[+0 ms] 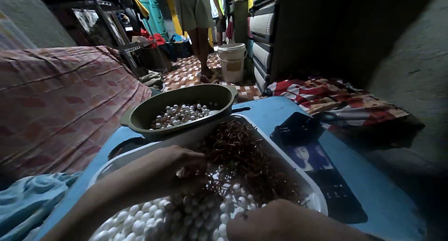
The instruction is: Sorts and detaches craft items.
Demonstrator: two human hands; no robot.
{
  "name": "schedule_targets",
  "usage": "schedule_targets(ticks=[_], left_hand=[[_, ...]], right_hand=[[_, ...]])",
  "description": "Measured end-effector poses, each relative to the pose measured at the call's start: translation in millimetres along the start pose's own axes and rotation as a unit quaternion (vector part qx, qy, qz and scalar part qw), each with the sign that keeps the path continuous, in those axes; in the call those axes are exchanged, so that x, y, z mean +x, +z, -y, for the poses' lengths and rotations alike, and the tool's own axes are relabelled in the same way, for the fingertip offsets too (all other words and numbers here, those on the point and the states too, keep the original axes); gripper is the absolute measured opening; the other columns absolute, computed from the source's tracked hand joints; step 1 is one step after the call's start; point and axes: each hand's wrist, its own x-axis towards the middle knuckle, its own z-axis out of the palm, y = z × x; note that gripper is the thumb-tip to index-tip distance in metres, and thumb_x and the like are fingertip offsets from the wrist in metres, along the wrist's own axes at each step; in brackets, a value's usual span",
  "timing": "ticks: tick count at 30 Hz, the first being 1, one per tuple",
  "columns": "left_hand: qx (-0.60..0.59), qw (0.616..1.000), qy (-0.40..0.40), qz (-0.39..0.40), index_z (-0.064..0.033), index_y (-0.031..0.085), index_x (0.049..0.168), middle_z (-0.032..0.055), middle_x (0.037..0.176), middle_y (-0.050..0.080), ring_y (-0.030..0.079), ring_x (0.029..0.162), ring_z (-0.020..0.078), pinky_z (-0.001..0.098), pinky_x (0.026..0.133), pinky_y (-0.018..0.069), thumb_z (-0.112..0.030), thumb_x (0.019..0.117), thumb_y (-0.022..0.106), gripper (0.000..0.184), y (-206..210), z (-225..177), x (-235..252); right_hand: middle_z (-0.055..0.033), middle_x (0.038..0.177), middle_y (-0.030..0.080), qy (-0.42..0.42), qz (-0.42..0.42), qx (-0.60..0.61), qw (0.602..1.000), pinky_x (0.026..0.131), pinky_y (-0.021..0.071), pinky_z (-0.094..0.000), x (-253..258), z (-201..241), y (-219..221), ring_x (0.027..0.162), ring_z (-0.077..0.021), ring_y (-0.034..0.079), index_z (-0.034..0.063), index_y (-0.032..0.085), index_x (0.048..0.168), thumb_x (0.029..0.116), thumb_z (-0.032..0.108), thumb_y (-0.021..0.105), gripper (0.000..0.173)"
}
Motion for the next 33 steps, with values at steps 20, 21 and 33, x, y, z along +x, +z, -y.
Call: schedule_targets(ticks=[20,21,33], left_hand=[[0.015,0.992,0.075,-0.105,-0.0173,0.069,0.073,-0.0108,0.084,0.064,0.058,0.07,-0.0057,0.0136,0.057,0.0493,-0.028,0.0778,0.069,0.012,3.1,-4.6,0.4],[0.006,0.992,0.07,-0.1,-0.0163,0.07,0.074,-0.0105,0.082,0.064,0.056,0.068,-0.0059,0.0131,0.056,0.0477,-0.027,0.0771,0.069,0.011,2.0,-5.3,0.3],[0.043,0.992,0.044,-0.106,-0.0185,0.073,0.081,-0.0123,0.074,0.063,0.059,0.07,-0.0032,0.017,0.062,0.0492,-0.041,0.0863,0.068,0.024,3.2,-4.0,1.3]], right_hand=[[-0.018,0.073,0.058,0.004,0.021,0.006,1.0,0.056,0.0496,-0.0456,-1.1,-7.0,-2.1,0.065,-0.0338,0.062,-0.0052,0.063,0.101,0.1078,0.021,0.049,0.031],[-0.0179,0.073,0.058,0.006,0.021,0.01,1.0,0.056,0.0497,-0.0455,-0.7,-7.2,-2.2,0.065,-0.0335,0.062,-0.0053,0.063,0.102,0.1077,0.021,0.049,0.03],[-0.0254,0.091,0.065,-0.027,0.017,0.129,0.991,0.073,0.0532,-0.0426,2.5,-9.3,-6.1,0.081,-0.0338,0.064,-0.0125,0.06,0.112,0.1022,0.012,0.059,0.026]])
